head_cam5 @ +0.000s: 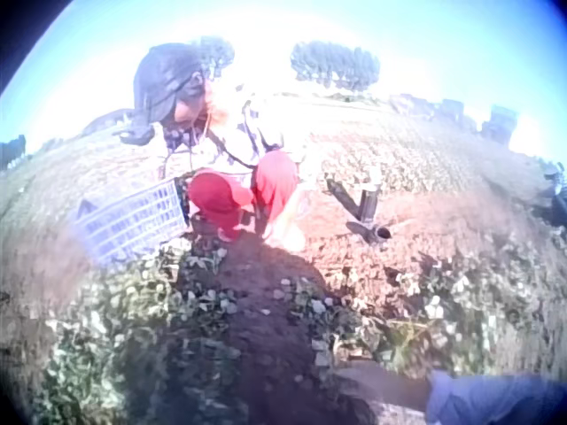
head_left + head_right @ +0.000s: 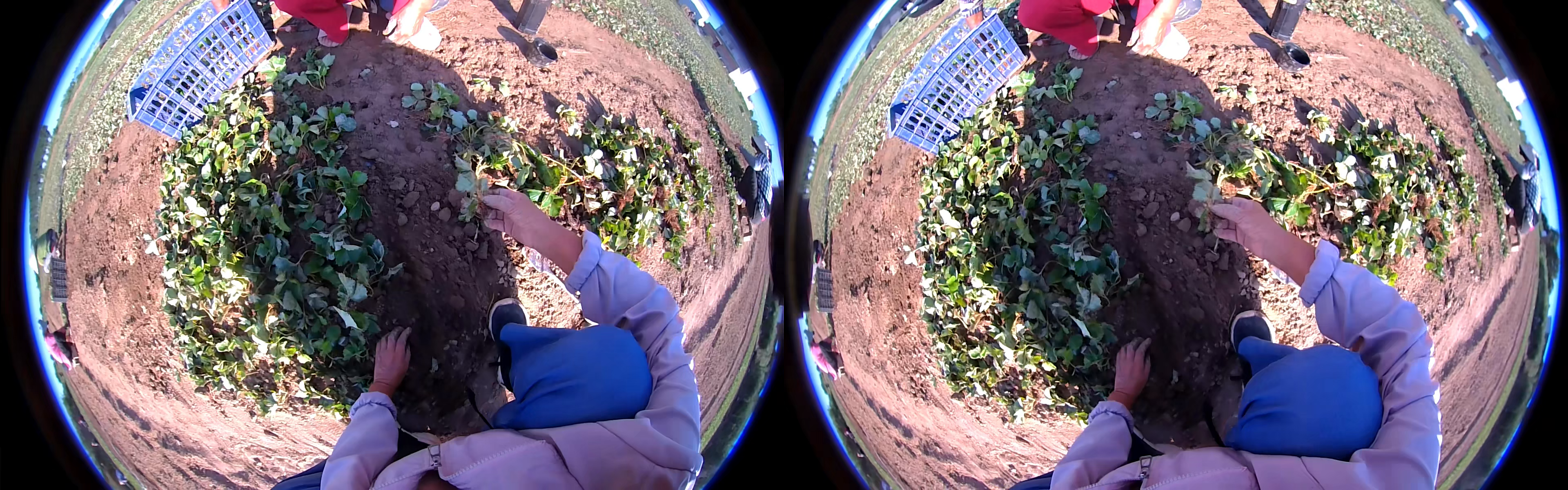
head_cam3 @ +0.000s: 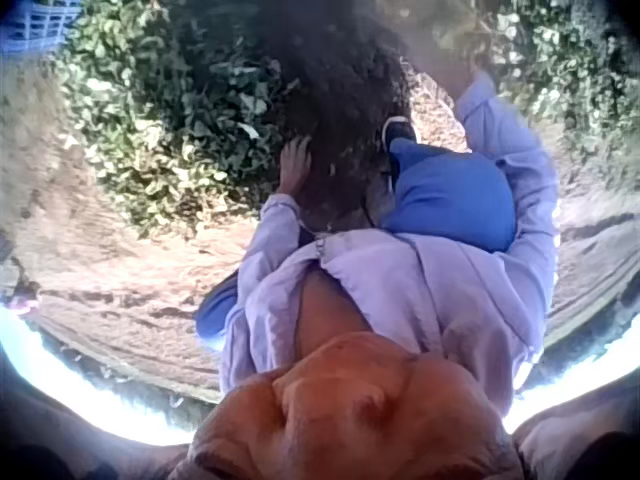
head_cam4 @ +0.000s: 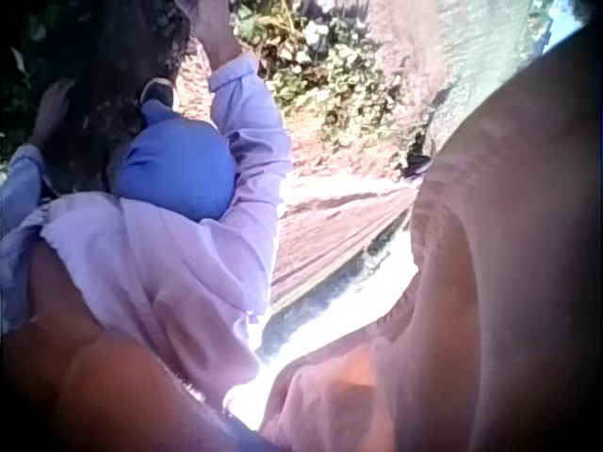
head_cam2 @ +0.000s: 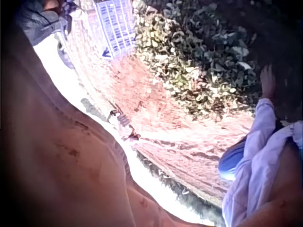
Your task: The person digs holes in the soil using a hand trowel, places plant cuttings into the holes, and presses soil around them by hand.
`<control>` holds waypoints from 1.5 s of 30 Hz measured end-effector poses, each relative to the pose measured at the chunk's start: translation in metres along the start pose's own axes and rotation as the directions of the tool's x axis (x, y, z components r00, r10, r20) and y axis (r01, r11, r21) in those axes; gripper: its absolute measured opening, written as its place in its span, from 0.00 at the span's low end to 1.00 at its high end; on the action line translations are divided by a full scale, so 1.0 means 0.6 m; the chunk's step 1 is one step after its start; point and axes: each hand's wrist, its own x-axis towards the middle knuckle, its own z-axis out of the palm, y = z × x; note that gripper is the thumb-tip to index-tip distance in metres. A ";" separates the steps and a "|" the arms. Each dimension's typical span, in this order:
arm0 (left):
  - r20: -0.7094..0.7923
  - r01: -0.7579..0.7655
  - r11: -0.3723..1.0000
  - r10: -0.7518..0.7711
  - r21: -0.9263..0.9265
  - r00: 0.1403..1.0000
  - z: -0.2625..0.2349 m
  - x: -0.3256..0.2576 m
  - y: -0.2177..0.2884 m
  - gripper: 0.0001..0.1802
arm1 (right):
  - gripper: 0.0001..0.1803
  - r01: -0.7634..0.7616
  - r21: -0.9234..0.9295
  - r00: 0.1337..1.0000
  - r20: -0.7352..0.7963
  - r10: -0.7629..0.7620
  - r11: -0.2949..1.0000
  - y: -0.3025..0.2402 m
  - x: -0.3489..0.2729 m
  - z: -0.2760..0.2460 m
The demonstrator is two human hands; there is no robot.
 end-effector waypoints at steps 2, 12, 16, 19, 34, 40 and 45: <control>-0.020 0.011 1.000 -0.010 0.014 1.000 0.003 -0.004 -0.001 0.22 | 0.09 0.110 -0.233 0.991 0.106 -0.087 0.966 -0.069 0.004 0.079; -0.008 0.051 0.999 -0.051 0.010 0.999 0.001 0.000 0.001 0.23 | 0.11 0.485 -0.853 0.763 0.304 -0.571 0.194 -0.010 0.308 0.215; 0.000 0.057 0.998 -0.057 -0.015 0.998 0.001 -0.001 -0.004 0.24 | 0.10 0.362 -0.924 0.761 0.215 -0.612 0.126 0.082 0.323 0.210; 0.014 0.063 0.998 -0.063 -0.019 0.998 0.003 0.000 -0.007 0.24 | 0.10 0.373 -0.922 0.779 0.251 -0.574 0.103 0.095 0.327 0.198; 0.046 0.116 0.993 -0.115 -0.009 0.992 0.006 0.000 -0.003 0.23 | 0.06 0.068 -0.887 0.665 0.381 -0.642 -0.456 0.126 0.360 0.226; -0.001 0.072 0.997 -0.073 -0.039 0.997 0.001 0.001 -0.006 0.23 | 0.04 0.285 -0.877 0.664 0.472 -0.579 -0.387 0.109 0.355 0.199; -0.013 0.071 0.995 -0.073 -0.072 0.997 0.001 0.002 -0.008 0.22 | 0.28 0.245 -0.959 0.747 0.279 -0.604 -0.140 0.081 0.315 0.185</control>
